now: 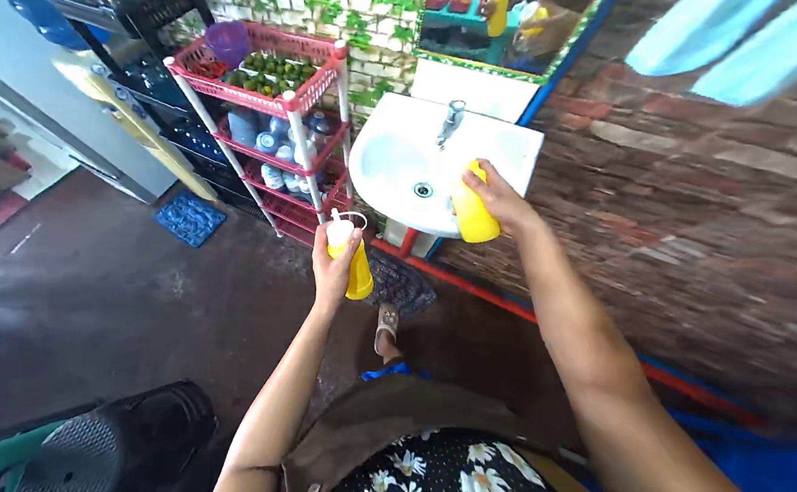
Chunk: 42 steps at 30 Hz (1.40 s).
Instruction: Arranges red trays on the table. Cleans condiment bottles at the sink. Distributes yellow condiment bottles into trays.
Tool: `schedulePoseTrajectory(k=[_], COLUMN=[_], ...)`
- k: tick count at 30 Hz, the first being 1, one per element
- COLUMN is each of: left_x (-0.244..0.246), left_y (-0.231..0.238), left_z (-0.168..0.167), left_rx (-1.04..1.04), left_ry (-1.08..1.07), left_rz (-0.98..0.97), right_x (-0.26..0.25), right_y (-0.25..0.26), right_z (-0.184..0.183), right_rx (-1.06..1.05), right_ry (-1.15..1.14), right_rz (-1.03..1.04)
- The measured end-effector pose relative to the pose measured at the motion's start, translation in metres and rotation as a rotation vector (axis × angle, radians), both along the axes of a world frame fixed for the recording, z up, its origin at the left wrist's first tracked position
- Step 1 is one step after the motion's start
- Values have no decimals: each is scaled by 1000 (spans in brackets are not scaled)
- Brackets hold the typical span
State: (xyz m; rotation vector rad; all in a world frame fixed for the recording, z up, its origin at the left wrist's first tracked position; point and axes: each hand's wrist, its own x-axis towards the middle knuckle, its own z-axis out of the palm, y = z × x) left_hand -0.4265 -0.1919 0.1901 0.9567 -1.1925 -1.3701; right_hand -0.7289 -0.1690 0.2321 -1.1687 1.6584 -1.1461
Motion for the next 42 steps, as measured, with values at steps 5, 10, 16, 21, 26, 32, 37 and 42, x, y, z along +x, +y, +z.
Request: schedulePoseTrajectory(k=[5, 10, 16, 21, 26, 32, 37, 42], left_x=[-56, -110, -164, -209, -226, -226, -222, -220], left_y=[-73, -132, -179, -210, -220, -219, -199, -186], left_z=[14, 22, 13, -26, -56, -44, -48, -51], left_rx=[-157, -224, -194, -198, -25, -88, -363, -580], left_ry=[-10, -124, -257, -298, -423, -770, -1066, -940], left_rz=[-28, -63, -39, -58, -195, -170, -246, -252], right_x=[-45, -82, -99, -98, -100, -98, -84, -72], right_y=[-91, -142, -154, -158, -165, -165, -177, -173], right_z=[-19, -70, -85, -78, -84, -81, -103, -101], right_rx=[307, 392, 377, 231, 221, 219, 55, 4], right_ry=[-136, -146, -240, -276, -139, 21, 76, 118], right_rz=[242, 270, 151, 207, 226, 127, -15, -20])
